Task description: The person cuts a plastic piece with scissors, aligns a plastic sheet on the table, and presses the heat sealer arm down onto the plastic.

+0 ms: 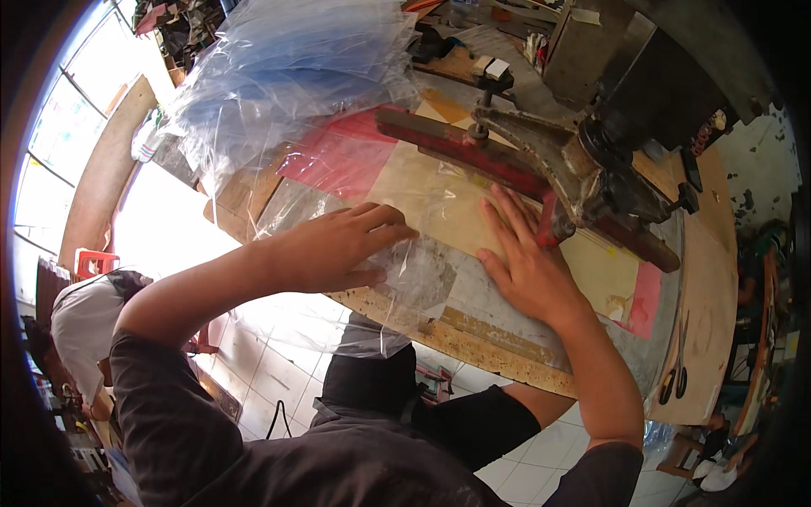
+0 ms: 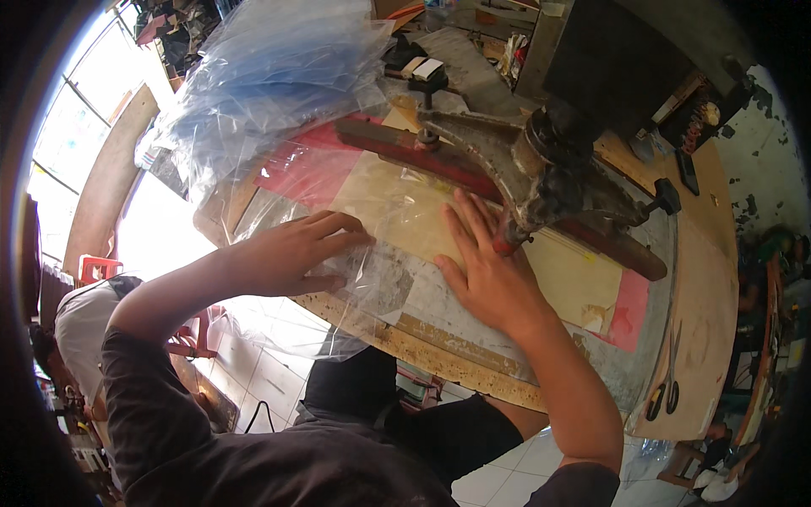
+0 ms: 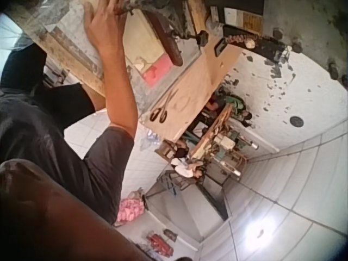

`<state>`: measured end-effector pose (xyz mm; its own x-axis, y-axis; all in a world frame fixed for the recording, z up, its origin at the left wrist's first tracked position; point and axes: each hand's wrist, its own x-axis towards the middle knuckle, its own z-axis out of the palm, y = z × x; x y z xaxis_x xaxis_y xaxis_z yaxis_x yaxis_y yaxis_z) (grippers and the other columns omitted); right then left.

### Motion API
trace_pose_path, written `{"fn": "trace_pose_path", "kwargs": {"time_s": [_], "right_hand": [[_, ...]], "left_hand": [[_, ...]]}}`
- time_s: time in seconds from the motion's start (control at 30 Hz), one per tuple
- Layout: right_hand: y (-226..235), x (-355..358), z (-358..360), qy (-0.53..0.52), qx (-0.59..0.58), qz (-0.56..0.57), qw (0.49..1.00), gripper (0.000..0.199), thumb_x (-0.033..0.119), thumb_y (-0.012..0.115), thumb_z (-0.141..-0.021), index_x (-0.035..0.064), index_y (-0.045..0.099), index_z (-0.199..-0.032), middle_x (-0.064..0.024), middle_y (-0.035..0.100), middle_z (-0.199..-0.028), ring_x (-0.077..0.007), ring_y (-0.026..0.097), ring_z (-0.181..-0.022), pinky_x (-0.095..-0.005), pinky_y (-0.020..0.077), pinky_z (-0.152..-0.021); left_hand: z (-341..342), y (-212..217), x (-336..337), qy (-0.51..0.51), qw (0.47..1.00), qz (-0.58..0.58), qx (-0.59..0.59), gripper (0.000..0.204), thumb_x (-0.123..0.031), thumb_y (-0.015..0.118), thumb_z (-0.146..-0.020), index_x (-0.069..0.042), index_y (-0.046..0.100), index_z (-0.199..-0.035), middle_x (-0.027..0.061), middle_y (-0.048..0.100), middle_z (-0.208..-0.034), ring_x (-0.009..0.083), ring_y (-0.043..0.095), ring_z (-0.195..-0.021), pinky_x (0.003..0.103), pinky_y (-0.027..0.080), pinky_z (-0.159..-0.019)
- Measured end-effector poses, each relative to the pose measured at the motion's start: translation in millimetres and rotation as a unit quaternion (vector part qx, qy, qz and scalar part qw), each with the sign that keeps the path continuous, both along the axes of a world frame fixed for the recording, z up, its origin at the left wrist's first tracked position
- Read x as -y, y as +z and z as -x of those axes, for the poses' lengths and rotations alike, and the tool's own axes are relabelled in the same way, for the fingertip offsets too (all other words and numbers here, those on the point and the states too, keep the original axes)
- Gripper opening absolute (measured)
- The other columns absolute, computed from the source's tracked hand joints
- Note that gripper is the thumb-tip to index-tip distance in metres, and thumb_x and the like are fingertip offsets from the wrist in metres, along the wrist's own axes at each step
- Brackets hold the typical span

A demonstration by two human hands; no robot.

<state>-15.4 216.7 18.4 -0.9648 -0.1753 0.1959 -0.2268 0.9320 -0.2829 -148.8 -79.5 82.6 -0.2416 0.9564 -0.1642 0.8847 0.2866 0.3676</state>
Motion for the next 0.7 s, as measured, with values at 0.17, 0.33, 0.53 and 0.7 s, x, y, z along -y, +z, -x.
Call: {"fn": "trace_pose_path", "kwargs": {"time_s": [0.17, 0.33, 0.53, 0.7], "right_hand": [[3.3, 1.0, 0.8, 0.003, -0.011, -0.051, 0.999, 0.068, 0.039, 0.054, -0.107, -0.0002, 0.039, -0.16, -0.015, 0.029, -0.17, -0.0341, 0.027, -0.158, -0.0561, 0.0183, -0.13], [2.1, 0.9, 0.4, -0.022, 0.008, -0.045, 0.999, 0.069, 0.041, 0.052, -0.108, 0.0003, 0.038, -0.161, -0.015, 0.028, -0.17, -0.0347, 0.027, -0.158, -0.0558, 0.0193, -0.13], [1.7, 4.2, 2.4, -0.012, 0.01, -0.056, 0.998, 0.071, 0.043, 0.052, -0.108, -0.0006, 0.036, -0.161, -0.0151, 0.026, -0.171, -0.0359, 0.026, -0.158, -0.0557, 0.0209, -0.13], [3.2, 0.8, 0.8, -0.009, 0.024, -0.022, 0.999, 0.073, 0.042, 0.057, -0.106, -0.002, 0.035, -0.16, -0.0163, 0.025, -0.172, -0.0361, 0.026, -0.158, -0.0554, 0.0212, -0.13]], "left_hand": [[2.2, -0.1, 6.8, -0.009, 0.999, 0.006, -0.052, 0.071, -0.027, 0.077, -0.094, -0.013, 0.045, -0.156, 0.0145, 0.047, -0.15, 0.0317, 0.048, -0.143, 0.047, 0.044, -0.119], [17.5, 13.1, -6.6, -0.079, 0.991, 0.032, -0.101, 0.063, -0.032, 0.073, -0.097, -0.015, 0.05, -0.152, 0.014, 0.05, -0.147, 0.0316, 0.052, -0.137, 0.047, 0.048, -0.113], [28.1, -16.4, -44.9, -0.091, 0.974, -0.091, -0.187, 0.059, -0.035, 0.067, -0.099, -0.006, 0.051, -0.147, 0.0171, 0.056, -0.139, 0.0346, 0.058, -0.127, 0.048, 0.048, -0.108], [27.0, -29.2, -57.6, -0.106, 0.981, -0.091, -0.132, 0.072, -0.034, 0.068, -0.094, 0.004, 0.047, -0.152, 0.0225, 0.045, -0.155, 0.0389, 0.049, -0.14, 0.046, 0.04, -0.12]]}}
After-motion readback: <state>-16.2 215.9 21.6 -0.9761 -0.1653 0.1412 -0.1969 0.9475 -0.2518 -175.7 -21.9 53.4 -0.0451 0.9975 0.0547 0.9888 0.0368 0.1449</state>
